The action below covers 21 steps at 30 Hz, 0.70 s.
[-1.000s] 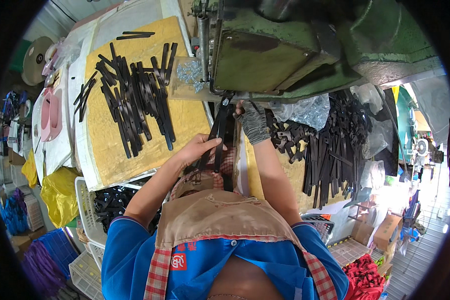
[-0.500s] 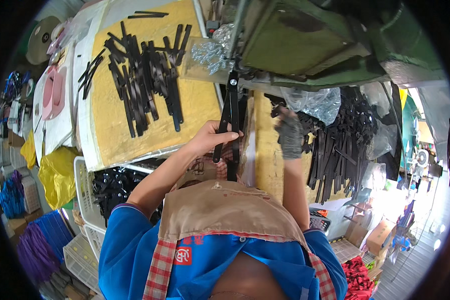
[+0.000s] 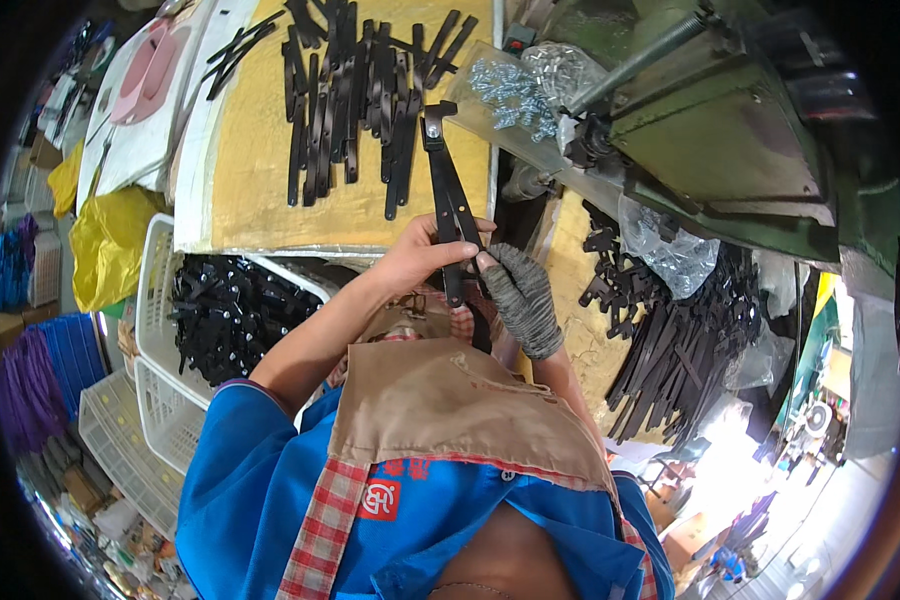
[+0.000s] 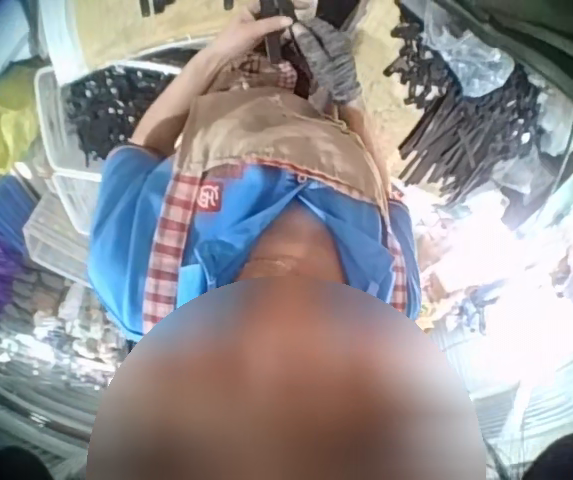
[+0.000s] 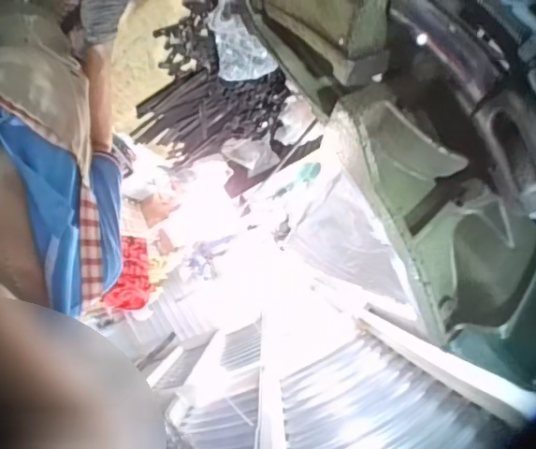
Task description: The person repeatedly picks up black plastic buckle parts and metal rivets, inserts them into a press machine, and presses them together. The person then removes the assembled buckles and places them into a white basket.
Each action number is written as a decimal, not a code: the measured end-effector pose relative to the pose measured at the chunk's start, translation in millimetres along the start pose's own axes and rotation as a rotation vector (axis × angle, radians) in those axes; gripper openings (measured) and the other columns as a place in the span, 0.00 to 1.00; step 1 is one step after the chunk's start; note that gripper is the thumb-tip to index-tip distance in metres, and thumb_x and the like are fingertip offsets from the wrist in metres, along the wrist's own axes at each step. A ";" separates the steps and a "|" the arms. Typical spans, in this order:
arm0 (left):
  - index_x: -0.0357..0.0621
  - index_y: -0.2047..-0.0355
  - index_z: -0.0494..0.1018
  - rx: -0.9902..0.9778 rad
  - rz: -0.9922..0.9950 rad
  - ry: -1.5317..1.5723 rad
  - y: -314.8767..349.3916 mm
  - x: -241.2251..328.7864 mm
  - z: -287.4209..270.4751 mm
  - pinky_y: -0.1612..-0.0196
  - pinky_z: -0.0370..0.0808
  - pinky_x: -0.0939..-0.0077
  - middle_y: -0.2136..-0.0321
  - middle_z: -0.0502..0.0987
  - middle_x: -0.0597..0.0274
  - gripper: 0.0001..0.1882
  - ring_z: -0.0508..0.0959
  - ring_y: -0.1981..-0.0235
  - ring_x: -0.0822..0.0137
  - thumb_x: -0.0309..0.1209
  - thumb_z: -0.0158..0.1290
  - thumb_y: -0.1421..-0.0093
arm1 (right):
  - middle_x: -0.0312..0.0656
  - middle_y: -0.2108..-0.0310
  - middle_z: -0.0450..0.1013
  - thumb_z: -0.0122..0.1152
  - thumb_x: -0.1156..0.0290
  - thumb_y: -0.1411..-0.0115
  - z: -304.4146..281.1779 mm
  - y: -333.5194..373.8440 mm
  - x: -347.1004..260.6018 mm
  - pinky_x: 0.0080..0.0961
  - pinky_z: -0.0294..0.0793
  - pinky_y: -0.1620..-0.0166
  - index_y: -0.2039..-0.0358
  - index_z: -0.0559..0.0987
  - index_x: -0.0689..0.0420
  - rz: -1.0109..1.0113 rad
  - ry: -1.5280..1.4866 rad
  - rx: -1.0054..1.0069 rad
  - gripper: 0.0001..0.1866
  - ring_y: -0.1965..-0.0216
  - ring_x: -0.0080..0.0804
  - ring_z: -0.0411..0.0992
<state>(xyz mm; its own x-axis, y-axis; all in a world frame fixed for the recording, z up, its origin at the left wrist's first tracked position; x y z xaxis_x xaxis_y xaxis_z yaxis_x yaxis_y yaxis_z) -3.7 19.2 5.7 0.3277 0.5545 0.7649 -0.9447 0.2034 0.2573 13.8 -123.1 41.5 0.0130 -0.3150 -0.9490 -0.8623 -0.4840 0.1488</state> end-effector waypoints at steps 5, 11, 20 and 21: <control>0.32 0.47 0.71 -0.018 -0.074 0.121 13.7 -5.5 -18.4 0.63 0.82 0.74 0.70 0.78 0.62 0.19 0.82 0.69 0.69 0.30 0.54 0.36 | 0.37 0.72 0.75 0.61 0.71 0.38 17.7 -2.9 -7.5 0.24 0.72 0.64 0.62 0.78 0.62 0.022 0.056 -0.171 0.08 0.69 0.25 0.71; 0.32 0.49 0.73 0.094 -0.131 0.074 15.6 -8.0 -20.5 0.76 0.72 0.79 0.77 0.70 0.67 0.41 0.72 0.78 0.74 0.60 0.28 0.31 | 0.37 0.70 0.75 0.53 0.68 0.32 50.8 5.5 12.9 0.18 0.73 0.67 0.59 0.77 0.62 0.269 -0.270 -0.289 0.11 0.71 0.20 0.73; 0.42 0.73 0.69 0.118 0.157 0.293 -1.0 -11.1 -13.4 0.72 0.63 0.79 0.81 0.61 0.68 0.37 0.62 0.77 0.72 0.63 0.29 0.32 | 0.38 0.72 0.75 0.50 0.64 0.31 54.5 8.0 8.1 0.18 0.72 0.68 0.61 0.77 0.60 0.217 -0.368 -0.248 0.13 0.73 0.21 0.72; 0.44 0.76 0.66 0.111 0.212 0.299 -2.4 -11.4 -12.6 0.73 0.62 0.80 0.81 0.61 0.68 0.35 0.61 0.78 0.72 0.63 0.29 0.32 | 0.38 0.74 0.75 0.49 0.63 0.30 61.2 8.2 5.5 0.17 0.71 0.70 0.62 0.76 0.59 0.257 -0.480 -0.237 0.13 0.75 0.21 0.72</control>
<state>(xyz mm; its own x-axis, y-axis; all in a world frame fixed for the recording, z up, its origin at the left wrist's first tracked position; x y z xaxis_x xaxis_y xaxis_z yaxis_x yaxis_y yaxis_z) -5.0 22.6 -11.1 0.0986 0.7889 0.6066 -0.9823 -0.0205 0.1863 -24.2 -78.8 20.5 -0.4592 -0.0686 -0.8857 -0.6704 -0.6274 0.3962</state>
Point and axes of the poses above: each hand's wrist, its own y-axis away from the middle knuckle, its own z-axis out of the palm, x = y × z, the point moved 6 cm from there along -y, towards the middle knuckle
